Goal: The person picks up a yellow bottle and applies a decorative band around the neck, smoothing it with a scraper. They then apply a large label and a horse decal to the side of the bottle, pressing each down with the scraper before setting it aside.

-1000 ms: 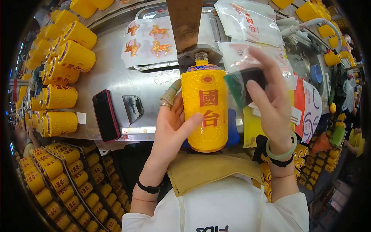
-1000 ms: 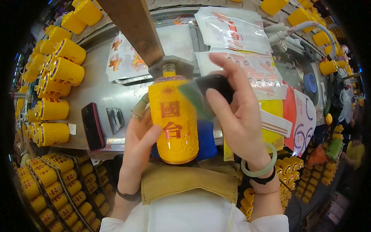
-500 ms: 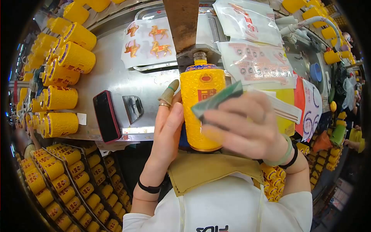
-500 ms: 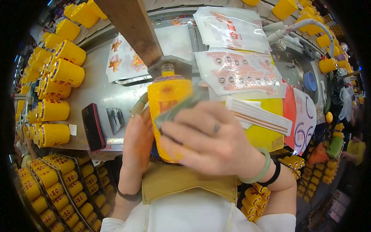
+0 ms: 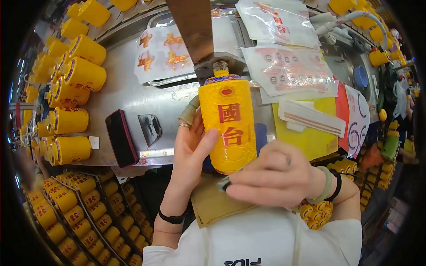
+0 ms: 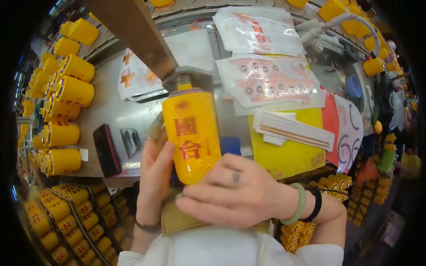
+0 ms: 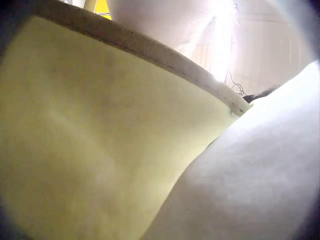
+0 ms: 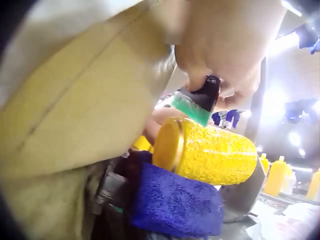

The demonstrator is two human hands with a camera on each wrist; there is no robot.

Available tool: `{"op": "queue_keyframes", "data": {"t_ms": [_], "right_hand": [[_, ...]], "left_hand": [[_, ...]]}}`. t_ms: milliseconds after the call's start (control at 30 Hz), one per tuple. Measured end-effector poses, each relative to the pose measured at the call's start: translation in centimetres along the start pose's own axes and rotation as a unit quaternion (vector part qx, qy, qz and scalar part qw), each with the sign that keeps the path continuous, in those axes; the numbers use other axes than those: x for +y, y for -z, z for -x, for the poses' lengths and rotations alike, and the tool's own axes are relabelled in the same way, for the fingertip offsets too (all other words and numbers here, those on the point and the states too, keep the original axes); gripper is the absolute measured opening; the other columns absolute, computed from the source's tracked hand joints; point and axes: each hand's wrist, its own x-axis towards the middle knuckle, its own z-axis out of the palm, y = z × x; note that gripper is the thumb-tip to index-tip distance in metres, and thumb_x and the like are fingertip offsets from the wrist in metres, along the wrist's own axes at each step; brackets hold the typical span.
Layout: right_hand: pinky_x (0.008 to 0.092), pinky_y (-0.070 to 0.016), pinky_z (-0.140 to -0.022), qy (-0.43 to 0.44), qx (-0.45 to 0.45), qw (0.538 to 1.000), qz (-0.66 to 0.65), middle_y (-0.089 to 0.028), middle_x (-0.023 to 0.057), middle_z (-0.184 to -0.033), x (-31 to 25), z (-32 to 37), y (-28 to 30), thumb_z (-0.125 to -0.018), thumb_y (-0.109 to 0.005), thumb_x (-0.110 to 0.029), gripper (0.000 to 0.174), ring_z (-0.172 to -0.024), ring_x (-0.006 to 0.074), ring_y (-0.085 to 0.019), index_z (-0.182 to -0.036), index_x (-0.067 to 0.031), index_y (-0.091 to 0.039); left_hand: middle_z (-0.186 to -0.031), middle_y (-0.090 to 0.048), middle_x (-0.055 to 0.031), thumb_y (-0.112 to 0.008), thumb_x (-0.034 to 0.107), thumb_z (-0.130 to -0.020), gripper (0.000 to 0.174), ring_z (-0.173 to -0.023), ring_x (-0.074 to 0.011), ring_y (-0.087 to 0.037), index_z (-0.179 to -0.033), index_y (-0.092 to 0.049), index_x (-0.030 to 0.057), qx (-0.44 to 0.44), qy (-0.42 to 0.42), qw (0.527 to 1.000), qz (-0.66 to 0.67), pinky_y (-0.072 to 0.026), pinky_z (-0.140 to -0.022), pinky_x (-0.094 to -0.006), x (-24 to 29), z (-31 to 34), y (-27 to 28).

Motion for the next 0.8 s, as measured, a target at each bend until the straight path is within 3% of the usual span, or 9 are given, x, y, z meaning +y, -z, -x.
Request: {"op": "queue_keyframes", "data": {"t_ms": [67, 100, 133, 233, 300, 533, 667, 733, 800], "right_hand": [[0.0309, -0.0541, -0.082, -0.198, 0.066, 0.978, -0.010, -0.072, 0.0030, -0.100, 1.0, 0.2, 0.3, -0.085, -0.073, 0.003, 0.022, -0.088, 0.0162, -0.068, -0.104, -0.0074, -0.071], [0.0311, -0.0531, -0.087, -0.269, 0.165, 0.948, -0.050, -0.067, 0.0064, -0.108, 1.4, -0.2, 0.2, -0.091, -0.069, 0.007, 0.030, -0.096, 0.0175, -0.067, -0.119, -0.0027, -0.063], [0.0352, -0.0567, -0.084, -0.368, 0.289, 0.867, -0.170, -0.071, 0.0104, -0.106, 1.4, -1.2, -0.6, -0.093, -0.070, 0.005, 0.030, -0.094, 0.0211, -0.069, -0.122, 0.0003, -0.063], [0.0328, -0.0551, -0.084, -0.340, 0.331, 0.850, -0.227, -0.069, 0.0113, -0.107, 3.7, -0.7, -2.2, -0.094, -0.070, 0.003, 0.031, -0.096, 0.0179, -0.069, -0.123, -0.0003, -0.061], [0.0318, -0.0539, -0.083, -0.385, 0.270, 0.869, -0.151, -0.068, 0.0130, -0.108, 4.1, -0.2, -2.7, -0.093, -0.070, 0.003, 0.030, -0.096, 0.0197, -0.069, -0.122, -0.0006, -0.061], [0.0325, -0.0542, -0.083, -0.371, 0.261, 0.891, 0.005, -0.069, 0.0139, -0.109, 5.8, 2.2, -3.0, -0.091, -0.071, 0.005, 0.034, -0.093, 0.0222, -0.070, -0.122, -0.0002, -0.061], [0.0336, -0.0559, -0.087, -0.361, 0.361, 0.856, -0.084, -0.073, 0.0121, -0.105, 5.0, 1.9, -1.8, -0.089, -0.074, 0.006, 0.035, -0.095, 0.0199, -0.072, -0.122, -0.0014, -0.063], [0.0357, -0.0561, -0.088, -0.343, 0.208, 0.895, -0.193, -0.074, 0.0110, -0.103, 3.8, 1.4, -0.3, -0.087, -0.074, 0.007, 0.032, -0.097, 0.0229, -0.072, -0.117, -0.0020, -0.067], [0.0376, -0.0559, -0.087, -0.286, 0.166, 0.937, -0.116, -0.074, 0.0101, -0.103, 4.9, 1.3, -0.8, -0.084, -0.075, 0.009, 0.031, -0.094, 0.0284, -0.070, -0.112, -0.0028, -0.071]], "left_hand": [[-0.161, -0.039, -0.0185, -0.066, 0.007, -0.100, 0.079, -0.150, -0.0282, -0.039, -0.163, -0.020, 0.0001, -0.008, -0.020, 0.998, -0.056, -0.0314, -0.123, -0.0429, -0.2, 0.0, 0.0], [-0.161, -0.038, -0.0181, -0.069, 0.007, -0.098, 0.081, -0.149, -0.0284, -0.041, -0.163, -0.020, 0.0006, -0.007, -0.023, 0.998, -0.057, -0.0336, -0.122, -0.0429, -0.3, 0.1, 0.0], [-0.161, -0.038, -0.0181, -0.069, 0.007, -0.098, 0.081, -0.149, -0.0284, -0.041, -0.163, -0.020, 0.0006, -0.010, -0.022, 0.998, -0.058, -0.0336, -0.122, -0.0429, -0.3, 0.2, -0.1], [-0.160, -0.039, -0.0178, -0.068, 0.008, -0.099, 0.080, -0.148, -0.0280, -0.042, -0.163, -0.020, 0.0008, 0.001, -0.003, 0.998, -0.057, -0.0344, -0.122, -0.0430, 0.0, 0.3, -0.3], [-0.160, -0.039, -0.0177, -0.068, 0.009, -0.100, 0.080, -0.147, -0.0279, -0.043, -0.163, -0.020, 0.0010, -0.001, 0.002, 0.998, -0.066, -0.0350, -0.121, -0.0429, 0.2, 0.3, -0.4], [-0.159, -0.040, -0.0180, -0.066, 0.008, -0.101, 0.078, -0.147, -0.0282, -0.042, -0.164, -0.020, 0.0014, 0.002, -0.009, 0.998, -0.060, -0.0347, -0.122, -0.0431, 0.1, 0.2, -0.7], [-0.160, -0.040, -0.0183, -0.065, 0.007, -0.101, 0.078, -0.147, -0.0285, -0.043, -0.164, -0.020, 0.0014, -0.002, -0.006, 0.998, -0.056, -0.0351, -0.121, -0.0434, 0.2, 0.3, -0.7], [-0.160, -0.040, -0.0184, -0.065, 0.007, -0.101, 0.077, -0.147, -0.0286, -0.043, -0.164, -0.020, 0.0014, -0.002, -0.002, 0.998, -0.059, -0.0353, -0.121, -0.0435, 0.2, 0.2, -0.7], [-0.160, -0.040, -0.0181, -0.065, 0.006, -0.101, 0.077, -0.146, -0.0288, -0.044, -0.164, -0.020, 0.0016, -0.001, -0.014, 0.998, -0.069, -0.0358, -0.121, -0.0437, 0.2, 0.2, -0.7]]}}
